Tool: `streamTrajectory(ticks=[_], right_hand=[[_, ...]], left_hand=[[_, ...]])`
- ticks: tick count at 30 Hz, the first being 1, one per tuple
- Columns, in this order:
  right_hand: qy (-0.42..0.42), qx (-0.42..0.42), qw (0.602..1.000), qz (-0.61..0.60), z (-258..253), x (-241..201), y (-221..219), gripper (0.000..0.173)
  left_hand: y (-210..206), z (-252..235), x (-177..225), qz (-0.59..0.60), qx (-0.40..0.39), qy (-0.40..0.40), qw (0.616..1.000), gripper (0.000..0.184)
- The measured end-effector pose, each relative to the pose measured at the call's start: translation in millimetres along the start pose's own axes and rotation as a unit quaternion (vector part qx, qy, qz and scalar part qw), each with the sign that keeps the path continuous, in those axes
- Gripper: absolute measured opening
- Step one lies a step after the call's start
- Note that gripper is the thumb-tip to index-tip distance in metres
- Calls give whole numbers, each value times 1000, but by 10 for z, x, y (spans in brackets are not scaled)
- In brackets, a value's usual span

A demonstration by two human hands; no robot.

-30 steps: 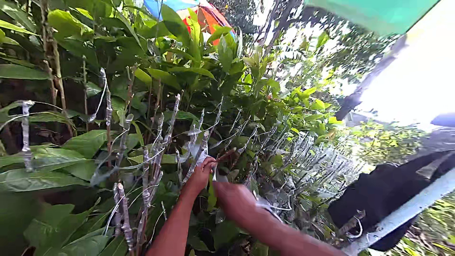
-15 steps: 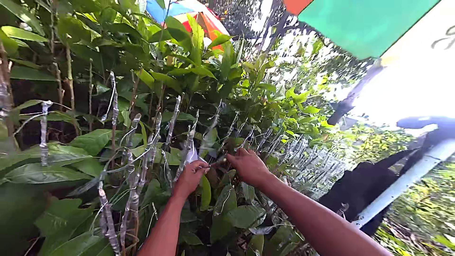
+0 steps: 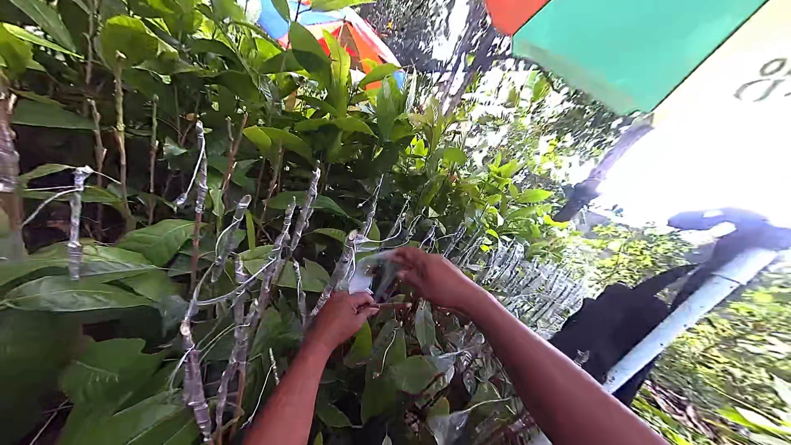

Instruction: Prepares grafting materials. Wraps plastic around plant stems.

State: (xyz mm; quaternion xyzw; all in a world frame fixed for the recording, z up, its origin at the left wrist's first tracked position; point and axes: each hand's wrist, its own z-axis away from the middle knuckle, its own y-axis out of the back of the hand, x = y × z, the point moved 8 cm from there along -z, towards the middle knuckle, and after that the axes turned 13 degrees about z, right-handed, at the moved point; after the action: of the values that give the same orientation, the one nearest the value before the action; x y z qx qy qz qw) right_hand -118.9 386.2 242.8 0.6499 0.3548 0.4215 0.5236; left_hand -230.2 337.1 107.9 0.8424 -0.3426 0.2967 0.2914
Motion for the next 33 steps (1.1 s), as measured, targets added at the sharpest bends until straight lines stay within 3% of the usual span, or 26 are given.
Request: streamTrajectory(ticks=[2,4,7,8,10,12,14,18,21,24,26,28,30,33], right_hand=[[-45,2,987,152,34,125,-258,37],[-12,-37,975,219,181,-241,-501,33],[90,-74,985,127,345,-905,-495,27],[96,-61,993,42,288,-899,-334,28],[73,-33,994,-68,88,-486,-63,36],[8,-5,999,51,-21,40,-122,42],[-24,-32,985,170,31,169,-361,39],[-7,-68,979,193,262,-279,-558,30],[63,-76,989,113,384,-841,-468,28],[68,-61,995,-48,127,-457,-104,37],[27,-58,997,36,7,26,-198,45],[-3,-87,985,146,38,151,-472,45],[-13,-92,979,181,131,27,-589,34],[26,-68,980,185,377,-575,-561,29]], left_hand=[[102,15,-9,40,35,5,999,23],[136,2,-4,118,70,32,990,20],[42,-2,51,103,76,52,990,19],[-7,2,73,60,62,52,995,21],[-90,10,104,-2,23,31,999,23],[-32,28,141,-7,42,-17,999,21],[126,31,159,32,78,-5,996,21],[134,13,98,127,107,64,984,21],[-18,-34,111,71,65,89,991,22],[-151,-22,117,4,18,31,999,22],[-62,28,140,5,44,-14,999,21],[100,48,157,35,82,-9,996,20],[159,59,137,73,104,37,991,22],[98,38,134,84,102,94,987,24]])
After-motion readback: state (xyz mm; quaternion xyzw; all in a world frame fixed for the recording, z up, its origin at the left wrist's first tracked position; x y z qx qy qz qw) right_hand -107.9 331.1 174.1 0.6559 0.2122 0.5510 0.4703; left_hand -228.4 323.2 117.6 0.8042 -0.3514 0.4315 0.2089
